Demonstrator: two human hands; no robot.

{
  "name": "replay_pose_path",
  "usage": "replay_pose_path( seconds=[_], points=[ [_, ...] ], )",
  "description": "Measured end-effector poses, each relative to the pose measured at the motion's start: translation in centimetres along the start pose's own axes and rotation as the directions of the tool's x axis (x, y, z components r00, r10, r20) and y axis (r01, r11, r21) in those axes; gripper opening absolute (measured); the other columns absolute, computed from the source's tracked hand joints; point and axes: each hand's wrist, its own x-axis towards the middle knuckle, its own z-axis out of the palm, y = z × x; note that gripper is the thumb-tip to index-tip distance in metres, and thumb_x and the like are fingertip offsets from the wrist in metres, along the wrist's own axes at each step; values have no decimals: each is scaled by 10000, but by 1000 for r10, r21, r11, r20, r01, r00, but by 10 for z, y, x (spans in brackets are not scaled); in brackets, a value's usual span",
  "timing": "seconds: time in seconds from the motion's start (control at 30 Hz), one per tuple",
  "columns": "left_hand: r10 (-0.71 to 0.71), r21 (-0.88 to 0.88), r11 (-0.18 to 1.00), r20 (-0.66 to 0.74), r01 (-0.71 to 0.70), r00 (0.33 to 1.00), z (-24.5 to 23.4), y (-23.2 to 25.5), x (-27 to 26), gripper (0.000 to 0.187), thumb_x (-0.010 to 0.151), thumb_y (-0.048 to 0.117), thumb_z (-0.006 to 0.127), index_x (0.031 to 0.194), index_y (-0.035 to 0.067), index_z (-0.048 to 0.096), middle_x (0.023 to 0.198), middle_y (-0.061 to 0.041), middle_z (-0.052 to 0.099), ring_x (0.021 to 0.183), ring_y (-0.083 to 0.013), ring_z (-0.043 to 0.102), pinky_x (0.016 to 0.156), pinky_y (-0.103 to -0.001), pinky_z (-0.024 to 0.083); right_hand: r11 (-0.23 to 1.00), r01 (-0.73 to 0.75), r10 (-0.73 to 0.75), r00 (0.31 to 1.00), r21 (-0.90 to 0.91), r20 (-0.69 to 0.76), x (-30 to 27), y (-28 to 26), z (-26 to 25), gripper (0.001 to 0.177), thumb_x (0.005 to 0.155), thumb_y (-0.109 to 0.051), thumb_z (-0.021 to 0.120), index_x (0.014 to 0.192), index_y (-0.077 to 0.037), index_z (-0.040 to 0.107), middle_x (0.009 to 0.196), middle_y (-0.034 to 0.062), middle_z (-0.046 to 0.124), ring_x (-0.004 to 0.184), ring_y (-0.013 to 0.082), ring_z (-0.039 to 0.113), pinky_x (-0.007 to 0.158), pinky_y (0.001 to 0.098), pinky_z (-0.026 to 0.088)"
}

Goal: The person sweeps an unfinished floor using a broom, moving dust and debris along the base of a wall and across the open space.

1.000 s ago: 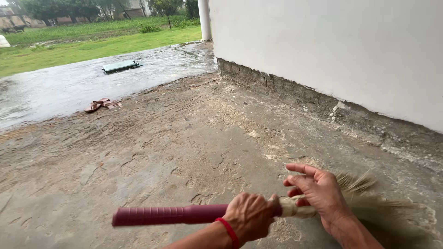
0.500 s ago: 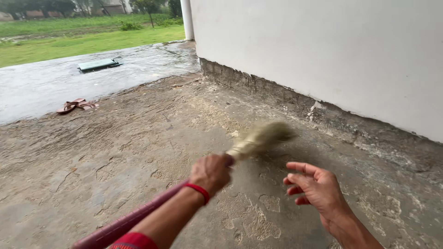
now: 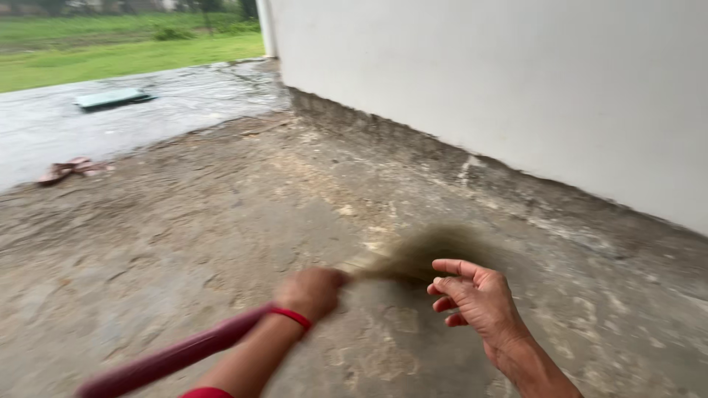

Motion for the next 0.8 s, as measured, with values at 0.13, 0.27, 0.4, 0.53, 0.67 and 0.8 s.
replay_pose_path(
  seconds=[0.13, 0.27, 0.4, 0.53, 0.67, 0.8],
  points=[
    [-302, -6, 952, -164, 305, 939, -32, -37, 25, 300, 1003, 319, 537, 1200, 250, 753, 1058, -77, 738, 966, -264, 739, 831, -409, 584, 996, -76, 72, 993, -42, -91, -9, 2, -31, 384, 931, -154, 651, 1306, -77, 671, 920, 115, 780, 749, 192, 694, 612, 342, 570],
    [-262, -201, 952, -150, 230, 953, -47, -31, 43, 323, 1011, 335, 543, 1211, 158, 725, 903, -94, 766, 695, -181, 656, 603, -361, 536, 997, -77, 73, 988, -22, -135, -2, 7, -49, 390, 932, -166, 661, 1310, -67, 657, 923, 127, 782, 728, 195, 700, 573, 328, 575],
    [2, -468, 884, 0, -2, 1000, -17, 28, 46, 355, 964, 375, 586, 1281, 262, 697, 826, -40, 744, 496, -93, 521, 436, -261, 445, 999, -22, 28, 987, 38, -156, 11, 16, -52, 400, 906, -146, 685, 1295, -56, 670, 925, 151, 781, 693, 199, 691, 539, 319, 570],
    [292, -490, 858, 220, -153, 931, 17, 86, 37, 407, 955, 401, 637, 1154, 59, 733, 747, -57, 673, 477, -104, 538, 427, -294, 471, 998, -1, 12, 987, 69, -161, 27, 24, -52, 386, 899, -129, 688, 1281, -70, 690, 931, 141, 791, 683, 191, 689, 540, 309, 565],
    [229, -478, 876, 283, -70, 931, 35, 75, 57, 460, 945, 466, 605, 1131, 69, 745, 676, -39, 622, 437, -111, 495, 386, -291, 435, 992, -52, 71, 984, 118, -166, 44, 42, -45, 375, 901, -117, 697, 1270, -48, 707, 933, 147, 788, 676, 194, 674, 535, 310, 548],
    [-218, -657, 672, 264, 341, 939, 40, -12, 104, 526, 945, 551, 595, 1109, 66, 717, 658, -60, 604, 460, -136, 491, 397, -300, 405, 980, -181, 192, 968, 81, -162, 49, 54, -40, 380, 916, -121, 686, 1294, -79, 691, 937, 156, 769, 683, 192, 672, 551, 321, 560]
  ],
)
